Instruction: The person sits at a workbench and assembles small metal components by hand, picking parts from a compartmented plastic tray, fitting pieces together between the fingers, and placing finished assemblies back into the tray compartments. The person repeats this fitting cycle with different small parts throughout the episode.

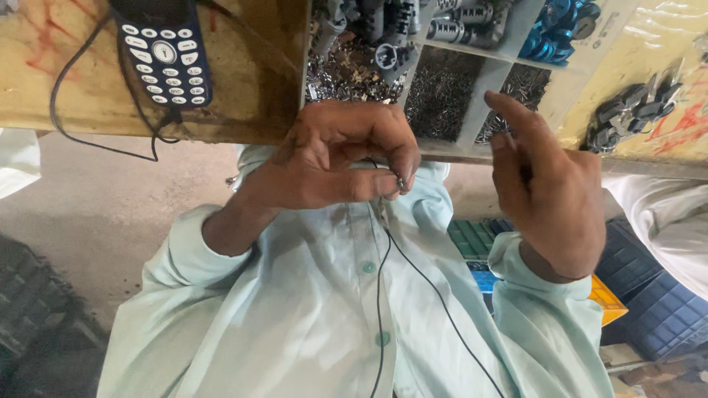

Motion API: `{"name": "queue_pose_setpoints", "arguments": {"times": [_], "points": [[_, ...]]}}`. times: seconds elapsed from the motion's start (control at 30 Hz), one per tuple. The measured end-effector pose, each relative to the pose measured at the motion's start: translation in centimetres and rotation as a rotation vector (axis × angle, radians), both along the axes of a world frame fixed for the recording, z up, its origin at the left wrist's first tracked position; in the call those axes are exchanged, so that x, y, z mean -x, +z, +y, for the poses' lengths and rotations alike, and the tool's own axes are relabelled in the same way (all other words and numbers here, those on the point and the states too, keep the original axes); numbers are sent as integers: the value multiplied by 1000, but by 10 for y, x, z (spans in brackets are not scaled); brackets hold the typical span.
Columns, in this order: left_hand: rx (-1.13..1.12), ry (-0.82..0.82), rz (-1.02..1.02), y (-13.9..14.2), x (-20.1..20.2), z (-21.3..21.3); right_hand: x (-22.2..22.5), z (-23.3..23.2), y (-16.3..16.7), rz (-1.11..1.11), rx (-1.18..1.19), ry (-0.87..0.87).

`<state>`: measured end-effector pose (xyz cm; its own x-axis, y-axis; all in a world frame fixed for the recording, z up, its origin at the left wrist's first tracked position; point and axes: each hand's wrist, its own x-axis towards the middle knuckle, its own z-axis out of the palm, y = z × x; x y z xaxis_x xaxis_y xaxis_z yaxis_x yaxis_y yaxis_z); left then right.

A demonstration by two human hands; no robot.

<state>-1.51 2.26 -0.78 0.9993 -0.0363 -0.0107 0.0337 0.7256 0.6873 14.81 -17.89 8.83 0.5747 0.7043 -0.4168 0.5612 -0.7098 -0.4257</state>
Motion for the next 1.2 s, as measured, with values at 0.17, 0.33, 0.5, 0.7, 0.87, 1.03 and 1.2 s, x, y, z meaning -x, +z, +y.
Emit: {"name": "queue_pose_setpoints", "arguments": {"times": [0.17,0.33,0.5,0.7,0.87,1.03,1.2], "points": [[-3,1,22,3,3,1,1,5,-11,-30,-31,276],[17,5,16,3,2,1,-6,-2,1,42,3,29],[17,8,25,2,2,0,-10,-2,-3,51,-6,92],[4,26,7,1,2,-1,-18,11,-23,115,17,224],[11,16,-10,-1,2,-1,-23,13,-13,88,-93,114],[18,-1,-14,-2,2,-1,-14,16,-7,-13,-41,147],[5,-2,-30,-3,0,-1,-7,23,-16,-326,-112,354]]}}
